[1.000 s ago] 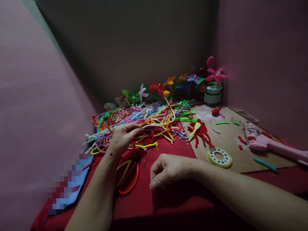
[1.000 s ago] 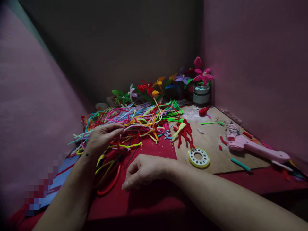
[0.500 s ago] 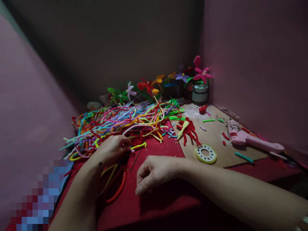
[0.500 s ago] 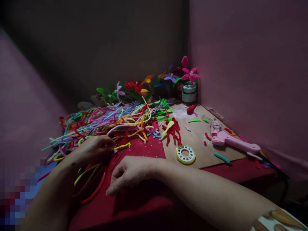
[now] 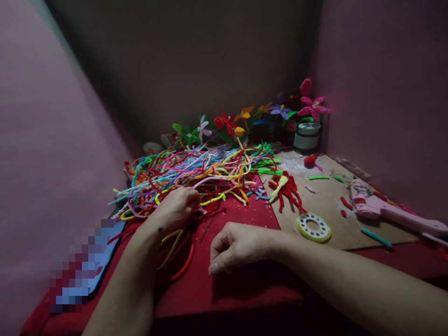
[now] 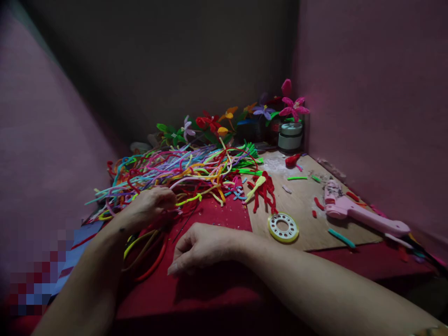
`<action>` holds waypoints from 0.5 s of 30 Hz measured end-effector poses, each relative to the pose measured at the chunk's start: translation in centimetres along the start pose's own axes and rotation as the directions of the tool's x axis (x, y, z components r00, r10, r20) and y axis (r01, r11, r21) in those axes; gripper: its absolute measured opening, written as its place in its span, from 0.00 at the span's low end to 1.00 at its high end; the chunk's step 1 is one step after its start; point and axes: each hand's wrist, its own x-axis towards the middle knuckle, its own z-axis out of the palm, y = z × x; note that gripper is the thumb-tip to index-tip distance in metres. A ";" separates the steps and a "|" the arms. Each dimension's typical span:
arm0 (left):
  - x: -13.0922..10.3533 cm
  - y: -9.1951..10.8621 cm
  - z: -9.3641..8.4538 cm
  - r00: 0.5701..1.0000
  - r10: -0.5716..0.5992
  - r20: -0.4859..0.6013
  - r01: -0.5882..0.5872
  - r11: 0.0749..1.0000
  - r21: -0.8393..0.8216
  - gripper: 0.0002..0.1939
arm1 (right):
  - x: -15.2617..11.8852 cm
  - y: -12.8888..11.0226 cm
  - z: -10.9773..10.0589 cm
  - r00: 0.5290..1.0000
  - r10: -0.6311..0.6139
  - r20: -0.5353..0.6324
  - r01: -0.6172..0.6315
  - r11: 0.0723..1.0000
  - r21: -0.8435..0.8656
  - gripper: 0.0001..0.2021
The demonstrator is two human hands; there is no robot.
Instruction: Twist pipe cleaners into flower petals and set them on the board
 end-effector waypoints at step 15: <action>0.6 1.1 0.8 0.920 -0.261 -0.291 0.198 0.953 -0.230 0.13 | 0.0 -0.5 0.3 1.000 0.017 -0.022 -0.016 0.999 0.041 0.12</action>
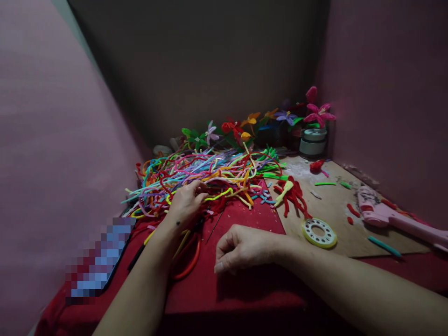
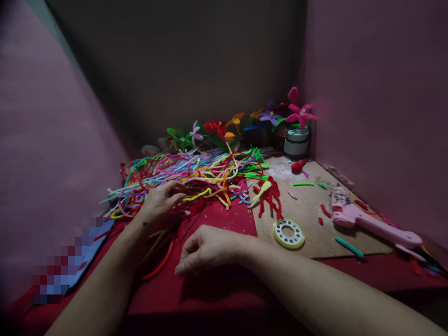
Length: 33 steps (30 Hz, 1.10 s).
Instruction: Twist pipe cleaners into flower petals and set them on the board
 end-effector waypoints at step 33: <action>-0.6 -0.7 0.6 0.987 0.151 0.059 -0.154 0.987 0.040 0.12 | 1.0 0.1 -1.6 0.732 0.086 -0.675 0.209 0.916 0.344 0.10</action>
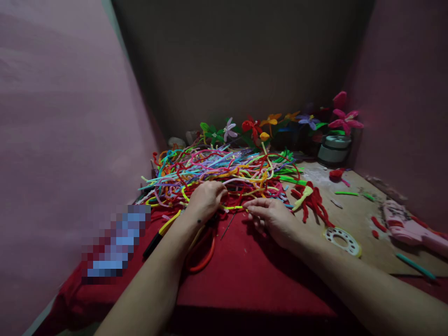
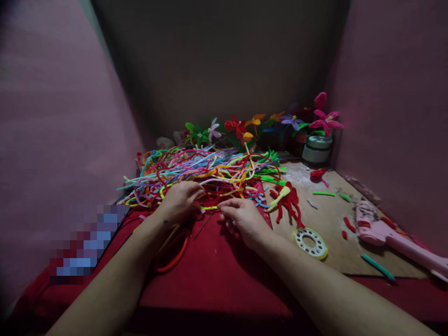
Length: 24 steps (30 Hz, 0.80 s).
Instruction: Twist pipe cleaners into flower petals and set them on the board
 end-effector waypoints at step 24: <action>4.7 -2.9 0.8 0.973 -0.027 -0.230 0.067 0.983 0.168 0.13 | 3.5 -3.0 -0.6 0.958 -0.118 -0.261 0.150 0.983 0.108 0.25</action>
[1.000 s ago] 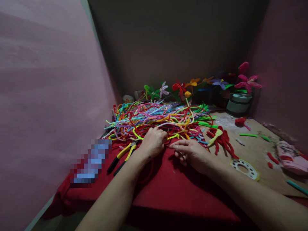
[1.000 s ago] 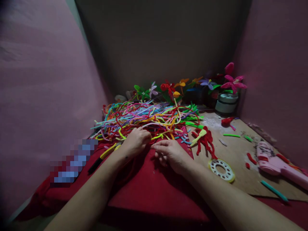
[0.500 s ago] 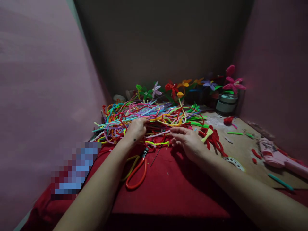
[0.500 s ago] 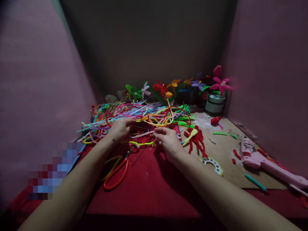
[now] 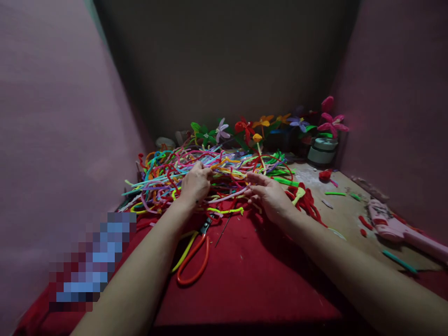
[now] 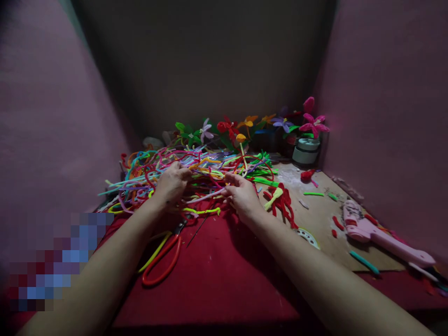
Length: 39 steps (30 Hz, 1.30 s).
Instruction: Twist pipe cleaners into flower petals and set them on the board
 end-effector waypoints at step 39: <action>-0.5 -2.3 -4.1 0.860 0.341 0.380 -0.338 0.938 -0.076 0.14 | -0.1 2.1 -1.3 0.912 -0.405 0.065 0.333 0.639 -0.693 0.18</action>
